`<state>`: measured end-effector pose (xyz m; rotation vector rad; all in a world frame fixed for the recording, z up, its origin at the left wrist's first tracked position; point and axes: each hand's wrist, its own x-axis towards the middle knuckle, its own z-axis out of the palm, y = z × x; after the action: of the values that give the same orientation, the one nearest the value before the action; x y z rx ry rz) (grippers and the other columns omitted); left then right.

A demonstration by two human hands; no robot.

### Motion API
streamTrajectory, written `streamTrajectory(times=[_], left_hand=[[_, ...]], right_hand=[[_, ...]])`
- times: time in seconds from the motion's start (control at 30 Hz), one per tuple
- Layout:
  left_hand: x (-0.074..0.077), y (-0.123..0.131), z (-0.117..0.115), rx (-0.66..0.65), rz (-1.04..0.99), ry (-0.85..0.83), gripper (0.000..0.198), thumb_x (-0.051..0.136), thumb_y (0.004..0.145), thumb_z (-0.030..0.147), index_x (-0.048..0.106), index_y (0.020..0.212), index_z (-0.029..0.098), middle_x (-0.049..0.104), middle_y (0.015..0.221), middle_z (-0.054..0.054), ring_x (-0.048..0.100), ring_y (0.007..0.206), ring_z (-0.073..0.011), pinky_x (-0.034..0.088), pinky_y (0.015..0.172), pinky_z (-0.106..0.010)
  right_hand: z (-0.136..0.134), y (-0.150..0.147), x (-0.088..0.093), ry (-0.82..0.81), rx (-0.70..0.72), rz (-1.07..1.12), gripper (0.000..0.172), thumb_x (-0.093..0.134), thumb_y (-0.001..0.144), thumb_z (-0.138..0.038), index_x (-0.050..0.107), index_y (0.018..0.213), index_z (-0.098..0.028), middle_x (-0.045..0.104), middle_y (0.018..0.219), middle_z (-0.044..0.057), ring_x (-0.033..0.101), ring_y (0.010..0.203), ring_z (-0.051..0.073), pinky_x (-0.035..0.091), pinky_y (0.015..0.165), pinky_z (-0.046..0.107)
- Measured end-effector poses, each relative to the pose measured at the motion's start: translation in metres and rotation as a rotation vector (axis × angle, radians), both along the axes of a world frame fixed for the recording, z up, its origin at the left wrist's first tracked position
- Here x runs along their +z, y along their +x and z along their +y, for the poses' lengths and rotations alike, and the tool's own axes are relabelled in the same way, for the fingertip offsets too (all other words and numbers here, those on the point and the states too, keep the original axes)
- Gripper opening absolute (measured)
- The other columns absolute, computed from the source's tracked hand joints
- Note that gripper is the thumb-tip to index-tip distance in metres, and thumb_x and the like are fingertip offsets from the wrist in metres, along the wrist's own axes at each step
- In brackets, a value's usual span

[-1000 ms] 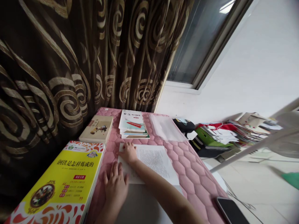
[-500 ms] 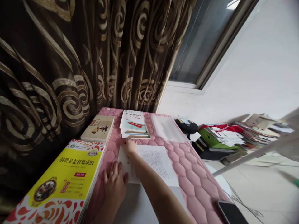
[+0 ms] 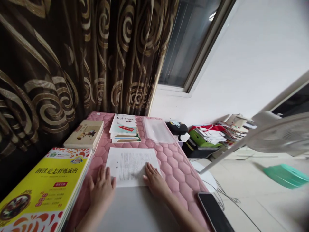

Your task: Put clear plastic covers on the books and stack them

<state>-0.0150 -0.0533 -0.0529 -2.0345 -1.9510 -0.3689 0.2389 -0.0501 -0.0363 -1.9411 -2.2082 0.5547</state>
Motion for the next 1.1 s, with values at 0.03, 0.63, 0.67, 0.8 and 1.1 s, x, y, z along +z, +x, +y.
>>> streamTrajectory(times=[0.03,0.63,0.67,0.8,1.1], left_hand=[[0.003,0.005,0.001,-0.009,0.014,-0.011,0.047,0.030,0.098,0.021,0.059,0.133,0.010,0.049,0.147,-0.020,0.048,0.134,-0.0337,0.026,0.111,-0.065],[0.011,0.184,0.012,-0.494,-0.312,-0.394,0.052,0.044,0.093,0.035,0.051,0.142,0.017,0.040,0.156,-0.014,0.032,0.146,-0.0303,0.023,0.120,-0.055],[0.010,0.184,0.012,-0.496,-0.309,-0.385,0.052,0.045,0.093,0.035,0.052,0.141,0.017,0.039,0.156,-0.014,0.032,0.146,-0.0303,0.023,0.120,-0.055],[0.006,0.183,0.012,-0.494,-0.312,-0.374,0.051,0.047,0.092,0.033,0.052,0.141,0.020,0.040,0.155,-0.012,0.031,0.146,-0.0296,0.022,0.120,-0.054],[0.006,0.183,0.011,-0.497,-0.327,-0.372,0.051,0.045,0.094,0.036,0.051,0.142,0.019,0.038,0.157,-0.012,0.030,0.147,-0.0290,0.021,0.121,-0.053]], right_hand=[[-0.004,0.011,0.001,0.001,-0.012,-0.009,0.057,0.032,0.101,-0.037,0.037,0.150,-0.010,0.025,0.159,0.013,0.022,0.149,0.024,0.018,0.122,0.043],[0.061,0.080,-0.004,0.259,-0.362,-0.033,0.014,0.072,0.081,-0.033,0.068,0.083,-0.019,0.067,0.100,0.010,0.063,0.097,0.024,0.045,0.081,0.029],[0.070,0.081,-0.003,0.244,-0.380,-0.040,0.016,0.072,0.080,-0.035,0.068,0.083,-0.019,0.068,0.101,0.010,0.063,0.097,0.024,0.045,0.080,0.029],[0.113,0.079,0.004,0.214,-0.443,-0.044,0.023,0.065,0.086,-0.040,0.071,0.086,-0.017,0.069,0.103,0.013,0.064,0.097,0.026,0.043,0.079,0.032],[0.104,0.079,0.002,0.218,-0.418,-0.032,0.022,0.067,0.085,-0.039,0.069,0.090,-0.018,0.068,0.106,0.010,0.062,0.100,0.023,0.040,0.081,0.031]])
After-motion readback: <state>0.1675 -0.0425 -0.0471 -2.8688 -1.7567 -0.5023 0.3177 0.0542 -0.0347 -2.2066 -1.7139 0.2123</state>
